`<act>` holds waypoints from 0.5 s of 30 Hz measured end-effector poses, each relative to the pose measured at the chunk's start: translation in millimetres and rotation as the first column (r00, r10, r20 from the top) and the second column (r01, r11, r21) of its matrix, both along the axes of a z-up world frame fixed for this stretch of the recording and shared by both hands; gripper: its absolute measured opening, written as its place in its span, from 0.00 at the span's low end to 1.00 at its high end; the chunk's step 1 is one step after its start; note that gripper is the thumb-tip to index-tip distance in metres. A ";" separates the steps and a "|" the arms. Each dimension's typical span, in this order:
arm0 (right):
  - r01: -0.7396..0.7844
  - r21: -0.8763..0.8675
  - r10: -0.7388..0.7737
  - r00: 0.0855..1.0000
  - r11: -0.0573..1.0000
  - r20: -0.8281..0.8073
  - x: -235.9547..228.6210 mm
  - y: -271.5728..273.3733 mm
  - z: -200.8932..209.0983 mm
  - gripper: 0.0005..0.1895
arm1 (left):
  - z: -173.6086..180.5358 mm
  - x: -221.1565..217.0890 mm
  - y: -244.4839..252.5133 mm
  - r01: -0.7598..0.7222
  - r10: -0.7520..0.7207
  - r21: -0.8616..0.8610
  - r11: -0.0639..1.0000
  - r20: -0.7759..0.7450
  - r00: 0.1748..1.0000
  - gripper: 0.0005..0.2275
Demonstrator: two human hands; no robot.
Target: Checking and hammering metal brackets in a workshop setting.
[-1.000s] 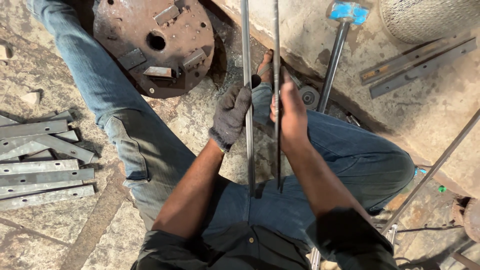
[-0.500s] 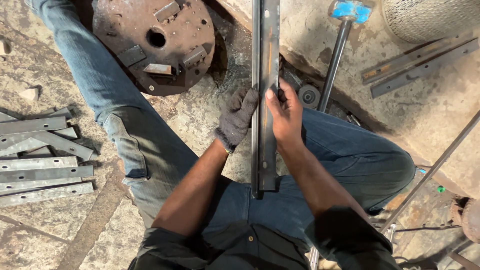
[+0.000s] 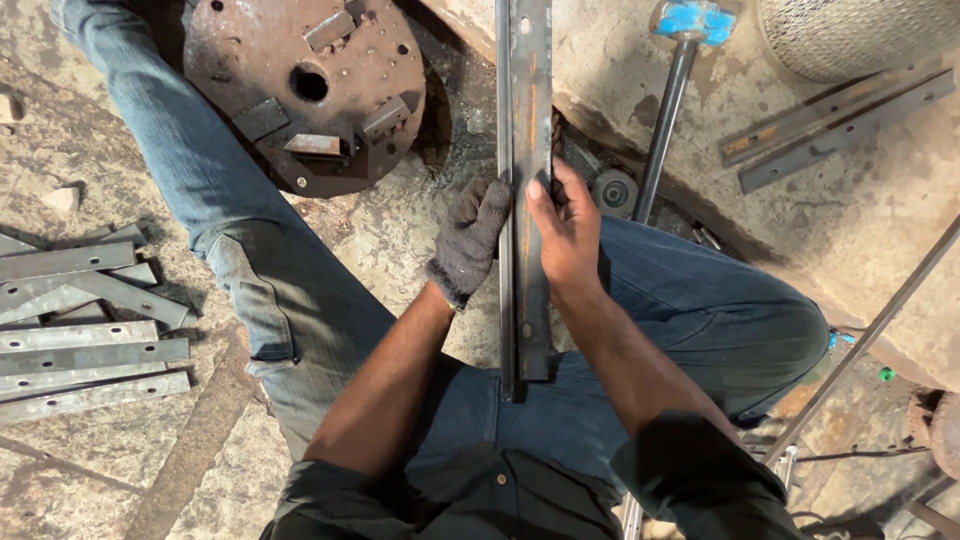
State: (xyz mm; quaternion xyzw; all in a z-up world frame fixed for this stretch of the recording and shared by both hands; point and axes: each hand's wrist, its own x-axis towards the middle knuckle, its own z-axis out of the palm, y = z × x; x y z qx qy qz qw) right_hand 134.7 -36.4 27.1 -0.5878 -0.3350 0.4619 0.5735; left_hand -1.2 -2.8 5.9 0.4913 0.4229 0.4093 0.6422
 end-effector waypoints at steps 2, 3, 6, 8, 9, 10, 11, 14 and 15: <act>-0.005 0.005 0.005 1.000 1.000 -0.002 -0.4 0.5 1.2 0.18 | 1.8 0.1 0.3 0.006 -0.006 -0.007 1.000 -0.009 1.000 0.14; -0.001 0.001 0.001 1.000 1.000 -0.009 -0.6 0.6 2.0 0.19 | 3.1 0.3 0.1 0.002 -0.002 -0.012 1.000 -0.028 1.000 0.14; 0.005 -0.012 -0.005 1.000 1.000 0.022 -0.3 -0.2 1.4 0.19 | 6.9 -0.5 -0.6 0.007 -0.008 -0.072 0.997 -0.022 1.000 0.14; 0.008 -0.017 -0.007 0.998 1.000 0.060 0.0 0.7 2.7 0.19 | 8.6 -0.3 0.5 0.018 -0.017 -0.123 0.992 0.004 1.000 0.13; 0.016 -0.032 -0.015 0.999 0.999 0.043 -0.9 0.5 4.4 0.20 | 8.9 -0.7 0.3 0.020 -0.020 -0.099 0.995 0.005 1.000 0.13; 0.025 -0.047 -0.023 0.999 0.999 0.026 -1.9 0.4 6.1 0.21 | 9.0 -1.2 0.1 0.023 -0.023 -0.074 0.997 0.006 1.000 0.13; 0.024 -0.049 -0.023 0.999 0.999 0.026 -1.5 0.0 5.1 0.21 | 9.1 -1.3 -0.1 0.023 -0.023 -0.075 0.997 0.006 1.000 0.13; 0.006 -0.015 -0.006 1.000 1.000 -0.013 -0.3 0.3 3.5 0.20 | 9.5 -0.8 0.6 0.017 -0.018 -0.019 1.000 -0.045 0.999 0.13; 0.010 -0.023 -0.010 1.000 1.000 -0.006 -0.6 -0.2 3.9 0.20 | 9.7 -0.7 0.2 0.017 -0.018 -0.051 0.999 -0.012 1.000 0.13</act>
